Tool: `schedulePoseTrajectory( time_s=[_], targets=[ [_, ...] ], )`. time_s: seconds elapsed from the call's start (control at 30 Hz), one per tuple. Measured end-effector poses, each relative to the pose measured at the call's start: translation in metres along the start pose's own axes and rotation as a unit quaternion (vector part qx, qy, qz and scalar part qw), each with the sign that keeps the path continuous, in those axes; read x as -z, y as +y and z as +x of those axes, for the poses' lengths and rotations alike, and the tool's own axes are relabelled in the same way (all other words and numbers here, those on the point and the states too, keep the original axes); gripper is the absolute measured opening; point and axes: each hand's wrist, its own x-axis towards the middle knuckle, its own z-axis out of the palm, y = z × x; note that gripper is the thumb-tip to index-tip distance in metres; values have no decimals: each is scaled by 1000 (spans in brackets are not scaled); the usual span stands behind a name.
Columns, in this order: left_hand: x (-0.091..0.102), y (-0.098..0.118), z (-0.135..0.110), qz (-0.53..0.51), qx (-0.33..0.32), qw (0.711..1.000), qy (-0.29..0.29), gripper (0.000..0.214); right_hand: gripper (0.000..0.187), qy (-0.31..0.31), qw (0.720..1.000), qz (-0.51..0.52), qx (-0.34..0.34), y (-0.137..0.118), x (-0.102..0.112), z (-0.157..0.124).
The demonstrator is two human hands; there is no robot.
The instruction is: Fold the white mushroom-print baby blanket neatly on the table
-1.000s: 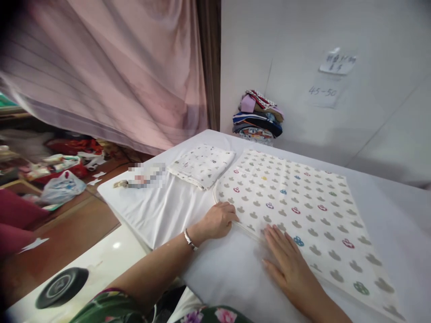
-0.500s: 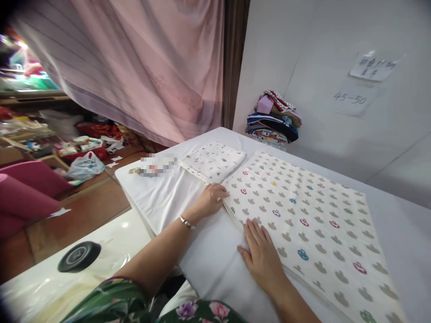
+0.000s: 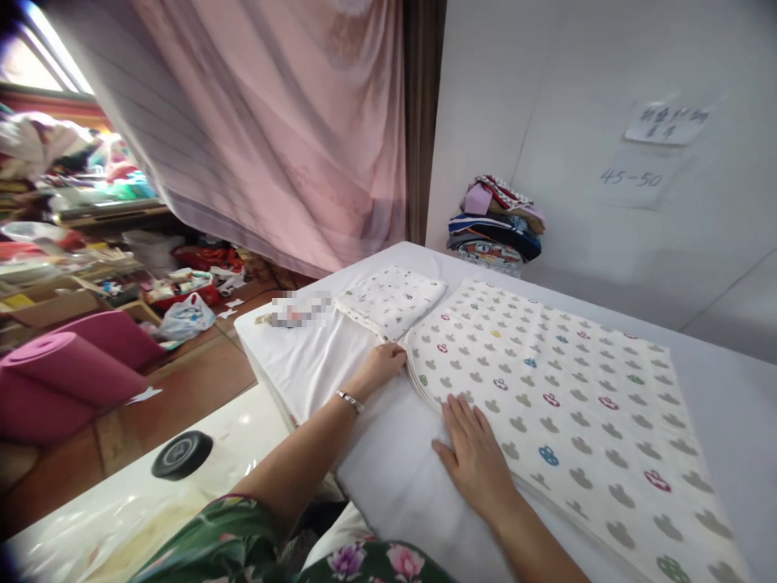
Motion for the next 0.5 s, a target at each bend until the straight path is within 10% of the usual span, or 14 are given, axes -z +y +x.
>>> schedulePoseTrajectory(
  time_s=[0.27,0.5],
  targets=[
    [-15,-6,9,-78,44,996,-25,45,60,-28,998,36,-31,1,-2,1],
    [-16,-9,9,-197,52,979,-26,20,55,-90,985,124,-79,-4,23,22]
  ],
)
